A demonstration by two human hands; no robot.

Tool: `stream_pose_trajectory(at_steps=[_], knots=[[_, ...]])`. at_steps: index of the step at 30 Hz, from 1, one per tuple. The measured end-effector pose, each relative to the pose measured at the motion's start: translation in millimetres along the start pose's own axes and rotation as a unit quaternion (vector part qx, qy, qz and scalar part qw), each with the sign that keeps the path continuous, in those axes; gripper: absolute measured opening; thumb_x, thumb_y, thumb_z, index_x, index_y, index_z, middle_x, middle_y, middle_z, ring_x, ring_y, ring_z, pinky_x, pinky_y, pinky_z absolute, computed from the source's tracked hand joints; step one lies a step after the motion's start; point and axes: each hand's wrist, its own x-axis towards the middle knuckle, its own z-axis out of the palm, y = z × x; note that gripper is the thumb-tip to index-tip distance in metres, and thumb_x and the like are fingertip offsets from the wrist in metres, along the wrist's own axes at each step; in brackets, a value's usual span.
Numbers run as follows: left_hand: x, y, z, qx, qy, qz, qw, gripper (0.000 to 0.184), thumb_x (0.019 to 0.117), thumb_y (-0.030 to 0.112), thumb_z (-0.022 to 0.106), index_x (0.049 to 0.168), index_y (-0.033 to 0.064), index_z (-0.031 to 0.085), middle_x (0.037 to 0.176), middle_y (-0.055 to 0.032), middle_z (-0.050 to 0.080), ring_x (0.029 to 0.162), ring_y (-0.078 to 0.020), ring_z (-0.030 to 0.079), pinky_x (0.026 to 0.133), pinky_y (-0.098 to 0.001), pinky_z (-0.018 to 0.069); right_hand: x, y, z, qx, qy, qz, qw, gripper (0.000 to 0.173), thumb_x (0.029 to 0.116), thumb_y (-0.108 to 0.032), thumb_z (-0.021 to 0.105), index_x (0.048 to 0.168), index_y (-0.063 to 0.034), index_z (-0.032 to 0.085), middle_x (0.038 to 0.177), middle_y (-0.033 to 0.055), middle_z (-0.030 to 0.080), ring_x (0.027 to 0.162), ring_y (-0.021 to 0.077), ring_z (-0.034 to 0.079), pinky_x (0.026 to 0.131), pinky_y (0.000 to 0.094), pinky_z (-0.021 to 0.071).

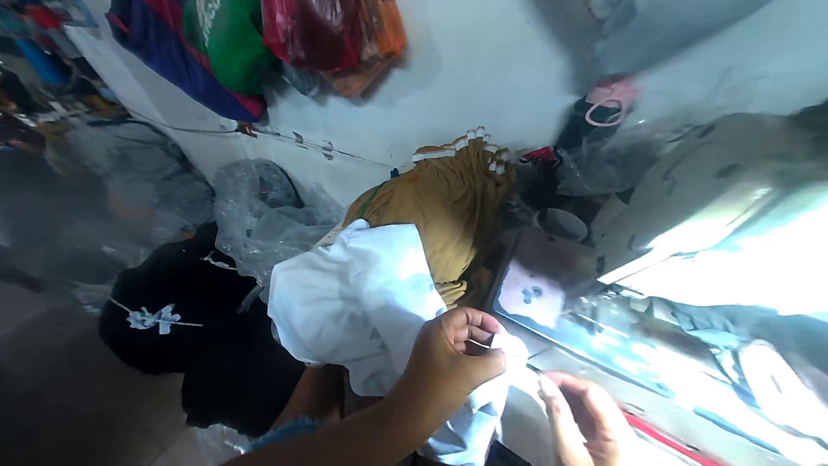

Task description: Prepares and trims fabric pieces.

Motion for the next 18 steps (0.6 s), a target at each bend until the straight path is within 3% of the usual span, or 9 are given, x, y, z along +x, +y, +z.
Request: stream_pose_trajectory(at_steps=[1,3,5,7,12,18], knots=[[0.7,1.1,-0.2,0.004,-0.002,-0.004,1.000,0.019,0.0872,0.000,0.071,0.106,0.0012,0.066,0.090,-0.0038,0.070,0.081,-0.0063,0.068,0.076,-0.0210,0.0571,-5.4,5.4,-6.3,-0.112,0.009,-0.016,0.994,0.018,0.0958,-0.004,0.058,0.099,0.0102,0.069,0.091,0.0166,0.068,0.082,0.0145,0.067,0.079,0.0258,0.0562],[2.2,1.4,-0.8,0.010,-0.009,-0.007,1.000,0.019,0.0877,0.000,0.071,0.106,0.0013,0.066,0.090,-0.0036,0.070,0.081,-0.0062,0.068,0.076,-0.0206,0.0566,-16.7,16.7,-14.6,-0.246,-0.005,-0.003,0.969,0.021,0.0934,-0.005,0.059,0.100,0.0115,0.070,0.095,0.0290,0.069,0.088,0.0397,0.068,0.081,0.0499,0.0533],[3.4,0.9,-0.2,0.014,-0.015,-0.008,1.000,0.019,0.0877,0.000,0.071,0.106,0.0013,0.066,0.090,-0.0036,0.070,0.080,-0.0060,0.068,0.075,-0.0206,0.0567,-27.8,29.0,-18.2,-0.298,-0.041,0.034,0.953,0.026,0.0939,-0.011,0.064,0.107,0.0092,0.072,0.105,0.0322,0.068,0.097,0.0500,0.066,0.086,0.0597,0.0515],[4.4,0.3,0.8,0.017,-0.020,-0.006,1.000,0.019,0.0872,0.000,0.071,0.106,0.0015,0.066,0.090,-0.0038,0.070,0.080,-0.0057,0.068,0.075,-0.0202,0.0566,-34.7,39.4,-17.2,-0.318,-0.056,0.043,0.945,0.027,0.0947,-0.013,0.066,0.112,0.0075,0.072,0.110,0.0332,0.066,0.101,0.0520,0.065,0.088,0.0618,0.0505],[5.2,4.9,0.9,0.035,-0.034,-0.013,0.999,0.019,0.0875,0.000,0.071,0.106,0.0023,0.066,0.091,-0.0036,0.070,0.081,-0.0055,0.068,0.075,-0.0199,0.0567,-31.7,45.4,-17.2,-0.325,-0.059,0.007,0.944,0.023,0.0961,0.000,0.059,0.112,0.0089,0.072,0.099,0.0326,0.065,0.092,0.0506,0.065,0.083,0.0623,0.0505],[6.3,13.0,-1.3,0.072,-0.053,-0.021,0.996,0.018,0.0884,0.000,0.072,0.105,0.0029,0.067,0.088,-0.0019,0.069,0.077,-0.0037,0.066,0.072,-0.0184,0.0549,-21.4,33.5,-29.8,-0.357,-0.054,-0.027,0.932,0.014,0.0919,0.007,0.056,0.097,0.0114,0.069,0.097,0.0321,0.066,0.091,0.0504,0.068,0.078,0.0591,0.0542]])
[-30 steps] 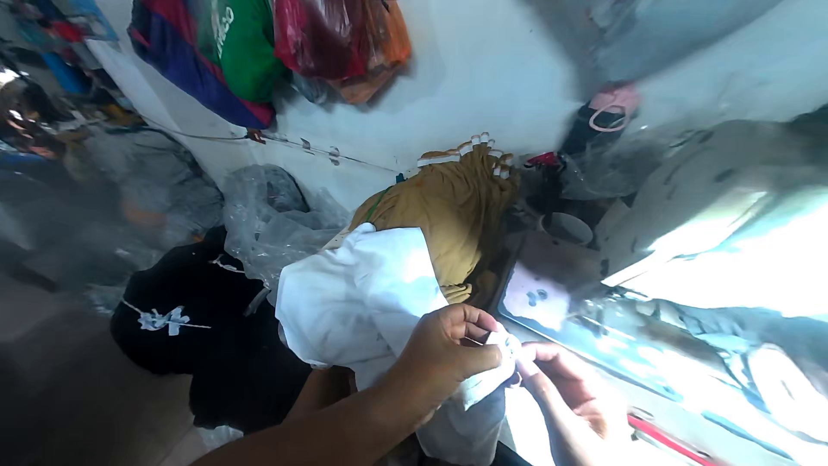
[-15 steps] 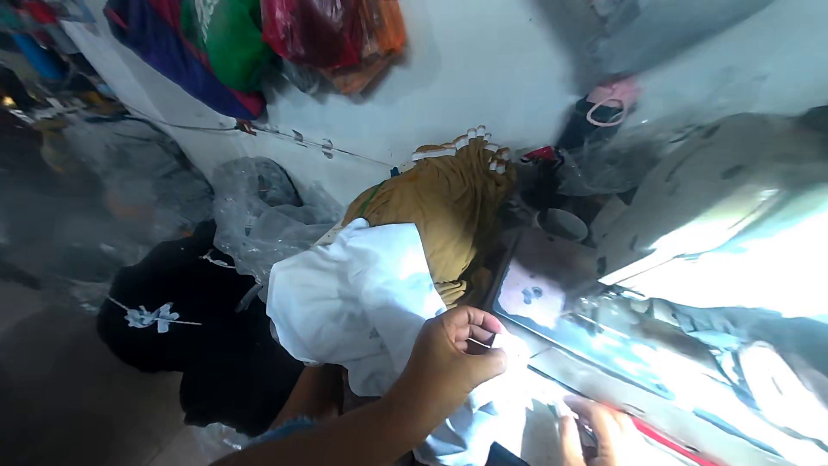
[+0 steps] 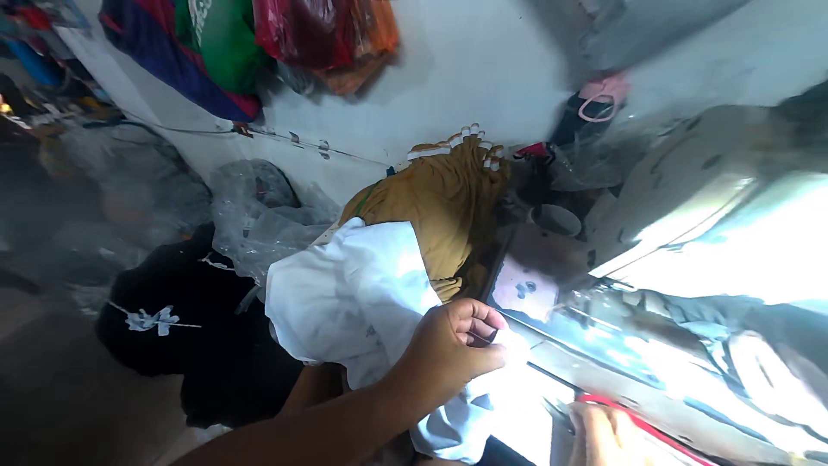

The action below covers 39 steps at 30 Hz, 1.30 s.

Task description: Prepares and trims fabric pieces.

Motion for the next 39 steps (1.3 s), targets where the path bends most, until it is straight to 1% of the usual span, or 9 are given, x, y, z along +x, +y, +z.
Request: stream_pose_trajectory(at_steps=[2,5,7,8,10,13,19,30,39], knots=[[0.7,2.0,-0.4,0.009,-0.005,0.001,1.000,0.018,0.0884,-0.001,0.072,0.105,0.0030,0.067,0.088,-0.0019,0.069,0.077,-0.0037,0.066,0.072,-0.0182,0.0547,1.5,-4.3,-10.2,0.052,0.008,-0.002,0.999,0.014,0.0953,0.004,0.053,0.097,0.0144,0.064,0.093,0.0301,0.067,0.083,0.0421,0.069,0.076,0.0499,0.0565],[0.5,0.6,0.3,0.031,-0.004,0.011,0.999,0.019,0.0879,0.001,0.073,0.106,0.0043,0.067,0.087,-0.0014,0.069,0.076,-0.0039,0.066,0.071,-0.0180,0.0544,3.9,-24.0,-34.5,0.268,-0.049,0.018,0.962,0.026,0.1071,-0.006,0.039,0.107,0.0158,0.053,0.085,0.0156,0.061,0.061,0.0119,0.064,0.059,0.0263,0.0587],[0.1,-1.0,1.1,0.037,-0.004,0.025,0.999,0.020,0.0879,0.003,0.074,0.107,0.0046,0.067,0.088,-0.0015,0.069,0.077,-0.0042,0.066,0.072,-0.0184,0.0553,10.3,-38.6,-45.3,0.384,-0.070,0.016,0.921,0.029,0.1079,-0.011,0.045,0.116,0.0147,0.054,0.080,0.0078,0.064,0.059,0.0026,0.059,0.055,0.0197,0.0542],[-0.3,-1.7,1.9,0.040,-0.001,0.030,0.999,0.020,0.0876,0.003,0.074,0.106,0.0049,0.067,0.088,-0.0014,0.070,0.077,-0.0043,0.067,0.072,-0.0184,0.0554,14.0,-45.8,-48.8,0.418,-0.076,0.019,0.905,0.028,0.1049,-0.010,0.051,0.119,0.0137,0.057,0.077,0.0043,0.063,0.059,0.0007,0.058,0.055,0.0183,0.0521],[-1.6,-1.7,3.1,0.049,0.007,0.035,0.998,0.019,0.0873,0.004,0.074,0.105,0.0053,0.068,0.088,-0.0016,0.070,0.077,-0.0046,0.067,0.071,-0.0187,0.0558,20.7,-61.1,-53.1,0.475,-0.082,0.047,0.875,0.018,0.1022,-0.006,0.056,0.112,0.0081,0.060,0.076,-0.0003,0.065,0.059,0.0012,0.061,0.054,0.0187,0.0549],[-4.6,-3.0,4.3,0.053,0.017,0.049,0.997,0.019,0.0874,0.006,0.073,0.106,0.0051,0.067,0.091,-0.0018,0.070,0.080,-0.0049,0.068,0.072,-0.0193,0.0571,27.8,-77.9,-53.9,0.535,-0.089,0.079,0.836,0.012,0.1048,-0.002,0.050,0.112,0.0037,0.057,0.088,-0.0003,0.073,0.064,0.0052,0.069,0.058,0.0218,0.0599],[-9.3,-11.8,8.2,0.022,0.050,0.069,0.996,0.019,0.0869,0.004,0.072,0.105,0.0041,0.067,0.091,-0.0024,0.071,0.082,-0.0050,0.069,0.074,-0.0195,0.0577,27.5,-83.4,-40.3,0.444,-0.028,0.053,0.894,0.019,0.1022,-0.004,0.052,0.110,0.0097,0.063,0.083,0.0011,0.072,0.058,-0.0009,0.063,0.052,0.0156,0.0544],[-10.5,-15.7,9.3,0.058,0.059,0.123,0.989,0.018,0.0865,0.005,0.072,0.104,0.0045,0.068,0.091,-0.0020,0.071,0.082,-0.0041,0.070,0.073,-0.0186,0.0585,29.7,-78.2,-44.2,0.428,-0.047,0.040,0.902,0.021,0.1022,-0.006,0.053,0.114,0.0094,0.063,0.085,0.0014,0.073,0.059,-0.0001,0.062,0.052,0.0169,0.0541],[-9.5,-13.3,10.8,0.075,0.067,0.113,0.988,0.019,0.0853,0.006,0.073,0.104,0.0059,0.069,0.090,-0.0012,0.071,0.081,-0.0040,0.070,0.071,-0.0180,0.0582,30.8,-76.1,-44.1,0.406,-0.042,0.024,0.913,0.021,0.1015,-0.006,0.053,0.112,0.0086,0.064,0.087,0.0022,0.073,0.060,-0.0013,0.062,0.053,0.0155,0.0536]])
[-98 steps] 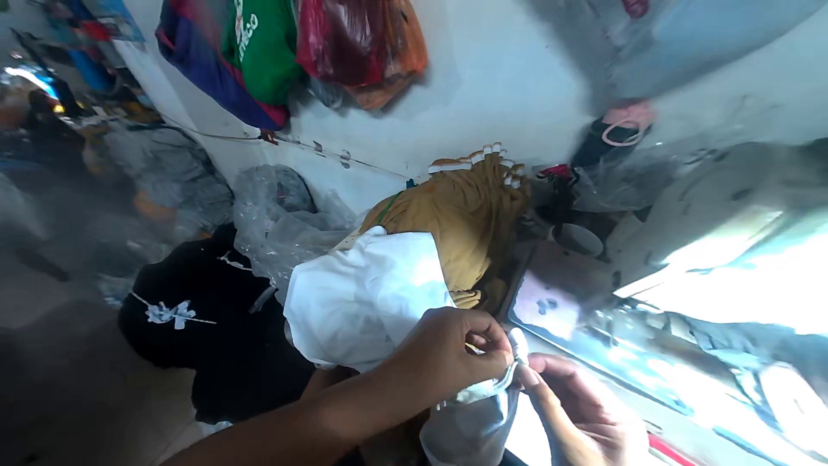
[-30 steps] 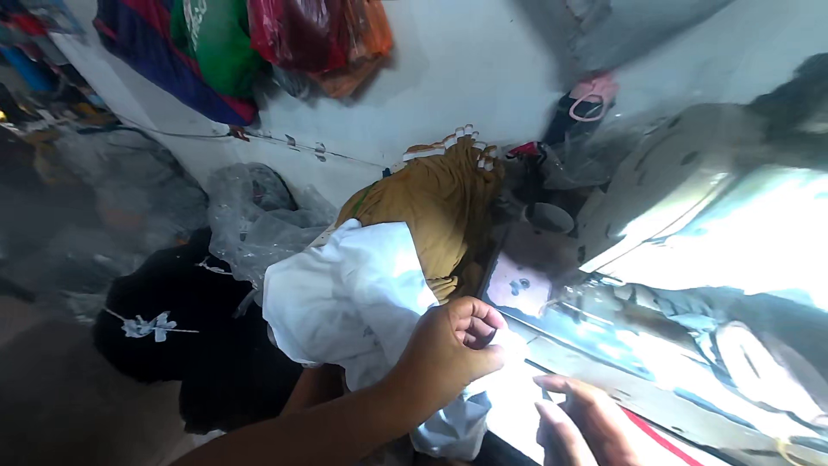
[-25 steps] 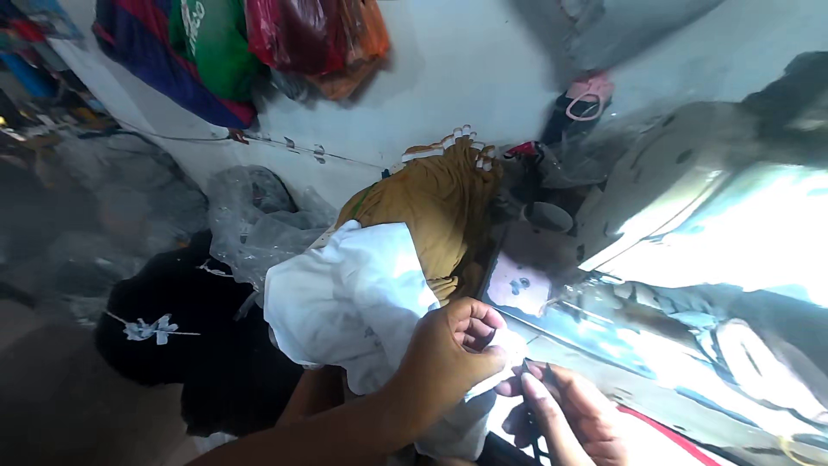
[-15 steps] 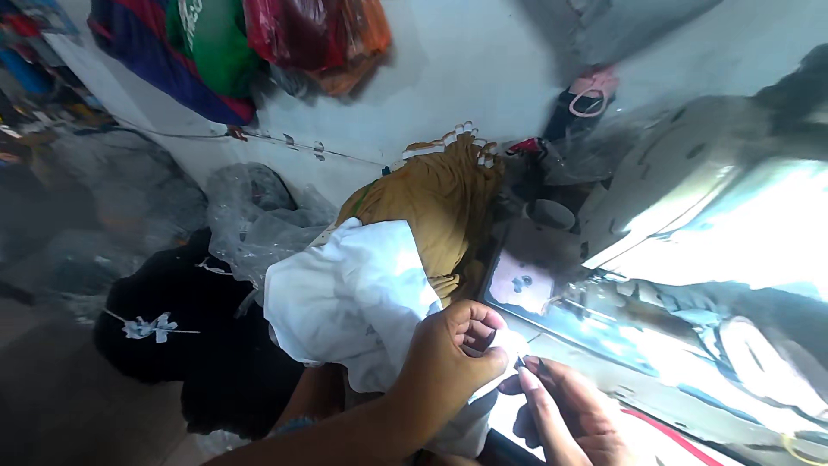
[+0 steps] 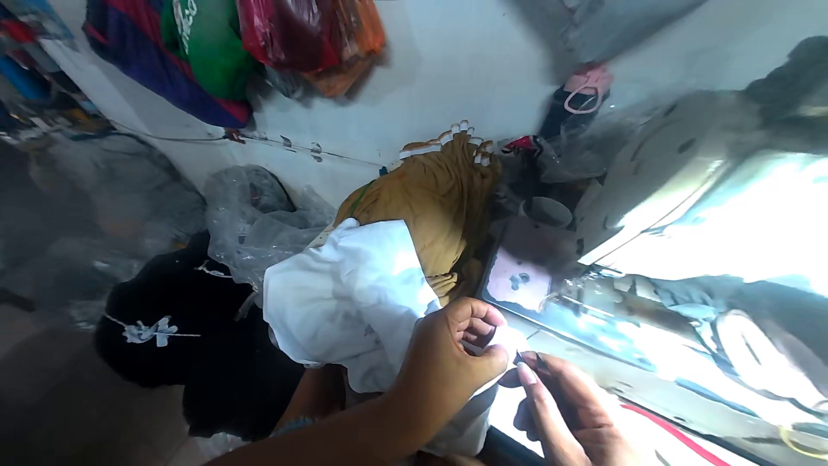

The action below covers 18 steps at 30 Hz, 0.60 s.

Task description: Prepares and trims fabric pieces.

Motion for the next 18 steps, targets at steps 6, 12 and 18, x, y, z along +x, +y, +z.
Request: stream_pose_trajectory(at_steps=[6,12,18], knots=[[0.0,-2.5,0.5,-0.006,0.006,0.005,1.000,0.019,0.0843,0.006,0.074,0.103,0.0064,0.069,0.088,-0.0006,0.071,0.078,-0.0037,0.070,0.069,-0.0179,0.0579,1.0,-0.4,3.2,0.009,0.010,0.009,1.000,0.021,0.1019,-0.006,0.053,0.112,0.0084,0.064,0.086,0.0022,0.072,0.058,-0.0007,0.062,0.052,0.0161,0.0540],[5.5,6.3,-9.2,0.010,-0.048,-0.041,0.998,0.018,0.0867,0.006,0.073,0.104,0.0061,0.070,0.086,0.0001,0.071,0.076,-0.0025,0.067,0.070,-0.0173,0.0561,5.2,9.5,-5.1,-0.070,-0.017,-0.065,0.995,0.022,0.1017,-0.008,0.054,0.111,0.0070,0.067,0.089,0.0057,0.074,0.063,0.0008,0.063,0.058,0.0163,0.0542],[9.4,5.1,-9.8,0.052,-0.064,0.002,0.997,0.017,0.0866,0.008,0.073,0.103,0.0077,0.070,0.089,0.0006,0.071,0.077,-0.0025,0.067,0.069,-0.0174,0.0562,13.7,10.7,-6.8,-0.189,0.012,-0.116,0.975,0.023,0.1031,-0.017,0.054,0.100,-0.0015,0.072,0.077,0.0050,0.071,0.061,0.0065,0.064,0.057,0.0203,0.0535]])
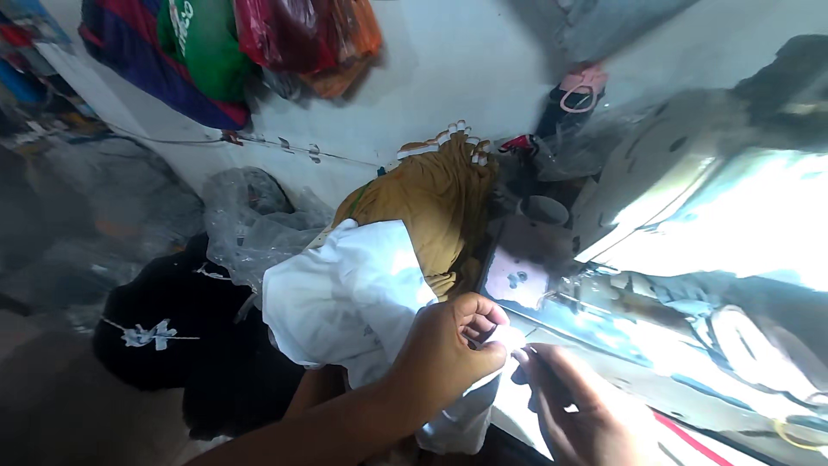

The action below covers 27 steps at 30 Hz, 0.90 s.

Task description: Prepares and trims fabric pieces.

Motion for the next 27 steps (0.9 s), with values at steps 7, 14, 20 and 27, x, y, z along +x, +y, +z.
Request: stream_pose_trajectory(at_steps=[7,14,20,27], knots=[[4.8,10.2,-13.9,0.008,-0.086,-0.026,0.996,0.015,0.0900,0.006,0.072,0.105,0.0034,0.070,0.087,-0.0009,0.069,0.077,-0.0011,0.065,0.072,-0.0161,0.0544,4.1,22.4,1.3,-0.010,0.008,-0.123,0.992,0.022,0.1023,-0.019,0.055,0.094,-0.0056,0.070,0.072,0.0062,0.067,0.062,0.0077,0.061,0.056,0.0188,0.0485],[11.3,15.3,-20.6,-0.041,-0.143,-0.082,0.986,0.015,0.0900,0.002,0.071,0.104,0.0014,0.069,0.084,-0.0002,0.068,0.073,-0.0006,0.063,0.069,-0.0158,0.0528,5.5,27.2,-1.8,-0.004,0.001,-0.163,0.987,0.019,0.1043,-0.018,0.054,0.096,-0.0059,0.066,0.072,0.0070,0.064,0.063,0.0088,0.060,0.057,0.0187,0.0472],[10.5,15.2,-21.7,-0.072,-0.138,-0.096,0.983,0.015,0.0902,-0.001,0.070,0.105,0.0012,0.068,0.084,-0.0012,0.068,0.073,-0.0021,0.063,0.069,-0.0168,0.0527,5.6,32.0,-0.7,0.069,-0.032,-0.162,0.984,0.018,0.1053,-0.016,0.052,0.103,-0.0031,0.063,0.079,0.0082,0.066,0.070,0.0068,0.061,0.065,0.0151,0.0500],[2.1,4.3,-15.0,-0.002,-0.080,0.099,0.992,0.009,0.0944,0.005,0.067,0.101,0.0035,0.073,0.088,-0.0006,0.070,0.077,0.0004,0.065,0.071,-0.0146,0.0543,6.7,31.2,0.6,0.173,-0.063,-0.099,0.978,0.024,0.1073,-0.019,0.051,0.104,0.0007,0.064,0.081,0.0042,0.068,0.067,-0.0019,0.060,0.063,0.0111,0.0512]])
